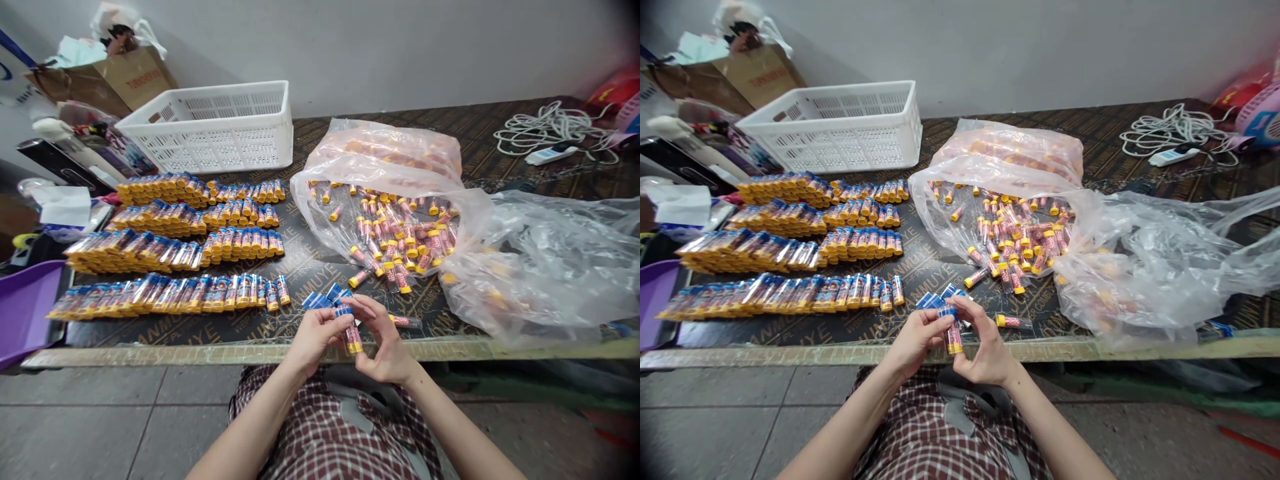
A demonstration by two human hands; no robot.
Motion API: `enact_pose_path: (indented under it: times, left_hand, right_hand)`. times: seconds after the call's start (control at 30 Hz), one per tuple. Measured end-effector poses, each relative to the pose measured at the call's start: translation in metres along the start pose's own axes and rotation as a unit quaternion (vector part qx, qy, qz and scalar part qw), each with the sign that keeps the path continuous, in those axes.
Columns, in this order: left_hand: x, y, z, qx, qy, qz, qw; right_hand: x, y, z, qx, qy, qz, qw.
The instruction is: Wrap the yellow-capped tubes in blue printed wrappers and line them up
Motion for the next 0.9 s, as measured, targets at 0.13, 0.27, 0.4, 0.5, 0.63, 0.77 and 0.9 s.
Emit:
enact_pose_path:
  times: [0.13, 0.27, 0.4, 0.5, 0.63, 0.77, 0.9]
  left_hand:
    - [-0.002, 0.001, 0.0, -0.006, 0.005, 0.0, 1.0]
    - [0.019, -0.02, 0.012, 0.05, 0.059, 0.101, 0.992]
    - [0.07, -0.066, 0.024, 0.258, 0.175, 0.442, 0.841]
    - [0.085, -0.079, 0.034, 0.302, 0.161, 0.642, 0.686]
    - [0.077, -0.075, 0.037, 0.273, 0.136, 0.744, 0.594]
    - [0.072, -0.068, 0.027, 0.273, 0.18, 0.774, 0.542]
    - [0.069, -0.062, 0.018, 0.278, 0.234, 0.737, 0.57]
  right_hand:
    - [-0.001, 0.001, 0.0, -0.007, -0.002, 0.005, 1.0]
    - [0.001, 0.0, 0.003, -0.03, 0.02, -0.026, 0.999]
    - [0.014, 0.003, 0.014, -0.037, 0.053, -0.215, 0.975]
    - [0.025, 0.021, 0.027, -0.071, 0.062, -0.363, 0.927]
    - [0.033, 0.05, 0.042, -0.105, 0.08, -0.443, 0.887]
    - [0.034, 0.054, 0.046, -0.1, 0.107, -0.466, 0.873]
    - [0.04, 0.031, 0.043, -0.066, 0.139, -0.478, 0.864]
Point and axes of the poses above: each hand's wrist, its own z-axis towards the middle knuckle, its own y-axis out of the palm, x = y × z, the point moved 6 cm from there along z, towards the middle knuckle, and after that the axes turned 1 degree about -z, right-handed, at the moved point
